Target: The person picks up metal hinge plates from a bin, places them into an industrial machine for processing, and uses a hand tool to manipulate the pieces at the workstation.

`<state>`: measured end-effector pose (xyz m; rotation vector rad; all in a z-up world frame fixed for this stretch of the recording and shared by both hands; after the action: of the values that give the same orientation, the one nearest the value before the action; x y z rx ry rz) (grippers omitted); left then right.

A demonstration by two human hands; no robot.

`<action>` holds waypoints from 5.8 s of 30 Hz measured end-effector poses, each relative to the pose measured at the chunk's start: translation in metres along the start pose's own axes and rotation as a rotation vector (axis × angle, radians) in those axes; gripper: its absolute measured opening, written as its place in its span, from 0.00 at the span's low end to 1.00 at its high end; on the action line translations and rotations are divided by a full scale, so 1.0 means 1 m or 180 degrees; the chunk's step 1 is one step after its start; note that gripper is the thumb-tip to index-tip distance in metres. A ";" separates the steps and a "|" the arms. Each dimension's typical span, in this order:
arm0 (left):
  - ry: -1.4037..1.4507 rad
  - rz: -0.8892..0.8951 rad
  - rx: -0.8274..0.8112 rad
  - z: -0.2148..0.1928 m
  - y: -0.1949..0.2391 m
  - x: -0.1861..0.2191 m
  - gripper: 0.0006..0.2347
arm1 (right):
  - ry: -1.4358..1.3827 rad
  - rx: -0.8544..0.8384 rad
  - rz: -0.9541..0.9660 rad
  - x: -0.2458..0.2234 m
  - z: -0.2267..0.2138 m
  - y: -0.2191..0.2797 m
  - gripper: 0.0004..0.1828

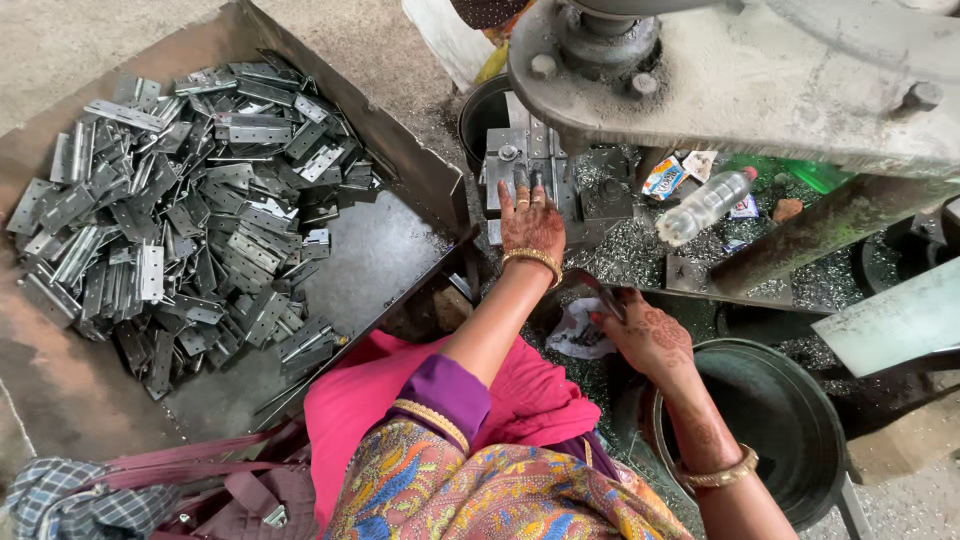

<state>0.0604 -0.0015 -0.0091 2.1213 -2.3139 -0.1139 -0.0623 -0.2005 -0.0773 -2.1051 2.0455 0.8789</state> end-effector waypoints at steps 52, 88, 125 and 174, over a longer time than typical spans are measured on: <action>-0.0220 0.0060 -0.0462 0.007 -0.006 -0.003 0.22 | 0.0446 -0.0416 0.0300 -0.014 -0.009 0.009 0.35; -0.1356 -0.0040 -0.0454 0.011 -0.006 0.018 0.18 | -0.0288 0.0726 -0.0251 -0.088 -0.081 0.043 0.27; 0.0099 0.0084 -0.0139 -0.011 -0.003 -0.006 0.18 | 0.0103 -0.0066 0.0140 0.027 0.021 -0.005 0.30; 0.0008 0.0091 -0.0380 0.002 -0.006 -0.005 0.20 | 0.0342 -0.0426 0.0399 -0.025 -0.013 0.022 0.34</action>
<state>0.0670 0.0028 -0.0117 2.0306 -2.2731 -0.2428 -0.0769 -0.1866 -0.0478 -2.1545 2.2534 0.9655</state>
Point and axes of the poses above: each hand's wrist, its own y-axis away from the middle knuckle, its own z-axis out of the palm, x = y × z, the point moved 4 cm from there along -y, towards the middle knuckle, and after that the axes turned 9 degrees about -x, right-handed, at the moved point
